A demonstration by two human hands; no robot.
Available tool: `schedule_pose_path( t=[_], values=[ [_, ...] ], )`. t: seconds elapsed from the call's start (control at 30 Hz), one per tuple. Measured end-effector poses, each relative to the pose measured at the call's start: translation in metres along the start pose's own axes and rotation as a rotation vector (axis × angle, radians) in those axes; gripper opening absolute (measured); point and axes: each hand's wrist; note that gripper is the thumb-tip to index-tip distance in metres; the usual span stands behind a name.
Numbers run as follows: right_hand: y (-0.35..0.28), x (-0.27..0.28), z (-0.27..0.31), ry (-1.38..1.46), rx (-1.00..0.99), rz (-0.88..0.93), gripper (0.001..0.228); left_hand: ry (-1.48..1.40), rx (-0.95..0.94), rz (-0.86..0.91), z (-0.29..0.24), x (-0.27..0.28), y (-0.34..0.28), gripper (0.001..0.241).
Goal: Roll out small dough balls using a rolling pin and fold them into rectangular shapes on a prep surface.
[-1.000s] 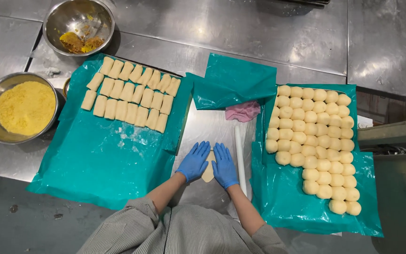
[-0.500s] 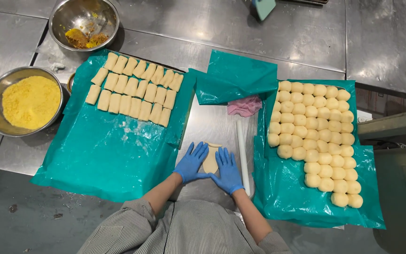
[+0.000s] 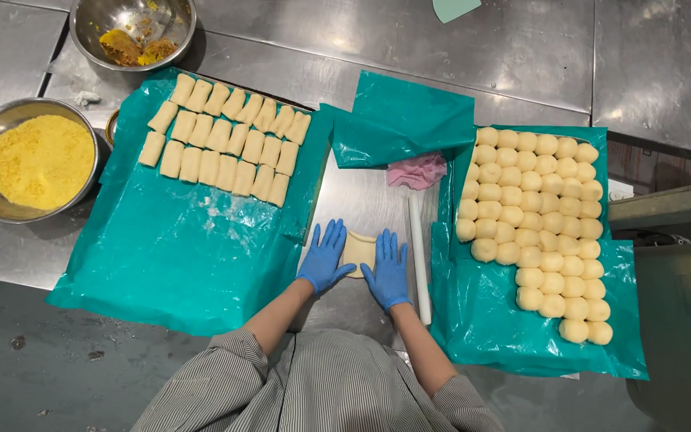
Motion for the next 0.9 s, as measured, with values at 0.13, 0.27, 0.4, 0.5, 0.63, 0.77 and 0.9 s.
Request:
schedule_pose_path(
  t=[0.13, 0.27, 0.4, 0.5, 0.63, 0.77, 0.9],
  values=[
    [-0.007, 0.010, 0.010, 0.014, 0.018, 0.013, 0.092, -0.083, 0.071, 0.062, -0.010, 0.015, 0.002, 0.115],
    [0.002, 0.005, 0.012, -0.039, -0.052, 0.061, 0.091, -0.042, 0.003, 0.139, 0.000, -0.008, 0.004, 0.108],
    [0.017, 0.002, 0.005, -0.036, -0.109, -0.059, 0.085, 0.017, 0.079, -0.035, 0.005, 0.000, 0.020, 0.098],
    [0.005, 0.004, 0.007, 0.117, -0.077, -0.062, 0.088, -0.132, 0.115, 0.250, -0.012, 0.051, 0.030, 0.109],
    [0.015, 0.004, 0.005, 0.181, -0.067, -0.021, 0.086, -0.144, -0.015, 0.152, 0.004, -0.002, 0.021, 0.098],
    [0.024, 0.006, 0.003, 0.147, -0.108, -0.068, 0.076, -0.086, 0.146, 0.050, 0.002, 0.015, 0.041, 0.090],
    [0.038, 0.006, -0.006, 0.196, 0.042, -0.072, 0.066, -0.185, 0.044, 0.138, -0.006, 0.041, 0.048, 0.086]
  ],
)
Point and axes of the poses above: each hand's wrist, its own y-axis towards the middle knuckle, its own x-axis out of the back of the hand, z = x × y, and after that the axes turned 1 degree about y, right-handed
